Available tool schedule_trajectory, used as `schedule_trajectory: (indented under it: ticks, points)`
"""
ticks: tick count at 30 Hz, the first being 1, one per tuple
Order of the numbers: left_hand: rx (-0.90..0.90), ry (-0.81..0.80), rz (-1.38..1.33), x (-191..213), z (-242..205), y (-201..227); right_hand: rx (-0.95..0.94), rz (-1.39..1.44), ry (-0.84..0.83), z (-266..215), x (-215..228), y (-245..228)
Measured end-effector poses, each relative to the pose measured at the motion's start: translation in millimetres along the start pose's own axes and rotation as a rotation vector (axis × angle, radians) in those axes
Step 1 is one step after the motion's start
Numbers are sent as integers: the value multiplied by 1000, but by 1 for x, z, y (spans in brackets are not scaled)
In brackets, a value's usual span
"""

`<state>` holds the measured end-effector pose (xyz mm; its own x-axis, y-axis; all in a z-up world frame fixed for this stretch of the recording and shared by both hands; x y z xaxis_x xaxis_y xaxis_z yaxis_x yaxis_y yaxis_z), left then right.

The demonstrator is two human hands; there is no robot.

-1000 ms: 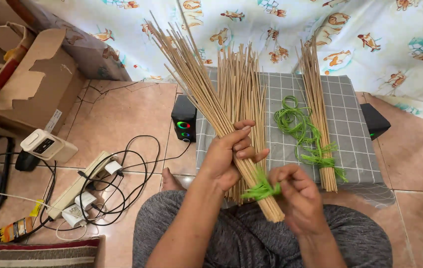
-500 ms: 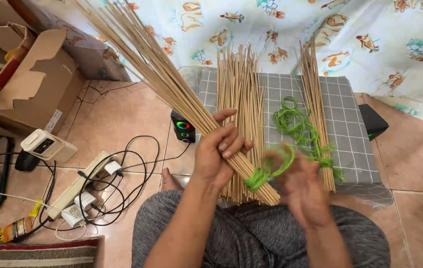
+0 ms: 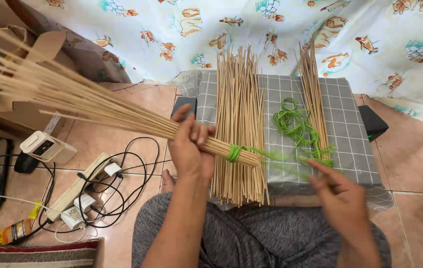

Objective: Organizing and tying bamboo sticks into bundles using green plastic strips.

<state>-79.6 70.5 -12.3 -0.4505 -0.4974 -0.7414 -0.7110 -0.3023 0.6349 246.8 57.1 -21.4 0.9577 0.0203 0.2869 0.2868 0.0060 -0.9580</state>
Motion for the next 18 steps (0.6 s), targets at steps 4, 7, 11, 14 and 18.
schedule_trajectory:
  ticks: [4,7,11,14,18]
  points:
    - [37,5,-190,5,4,4,-61,73,267,8,38,20]
    - [38,1,-214,9,6,6,-31,95,516,17,88,74]
    - [-6,-3,-203,9,6,15,-151,827,538,28,126,103]
    - [11,2,-257,14,9,15,-158,1338,611,29,138,113]
    - [-3,2,-194,9,5,14,-43,1280,625,25,134,96]
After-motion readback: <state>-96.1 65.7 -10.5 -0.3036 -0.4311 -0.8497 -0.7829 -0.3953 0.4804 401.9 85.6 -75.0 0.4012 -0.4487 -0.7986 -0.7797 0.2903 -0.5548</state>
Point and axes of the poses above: each hand's wrist, its own z-axis towards the middle knuckle, its own x-axis out of the back of the hand, y = z × x, the point moved 7 cm from there along z, towards the middle knuckle, and after that the axes turned 7 degrees about z, right-handed, at the moved point
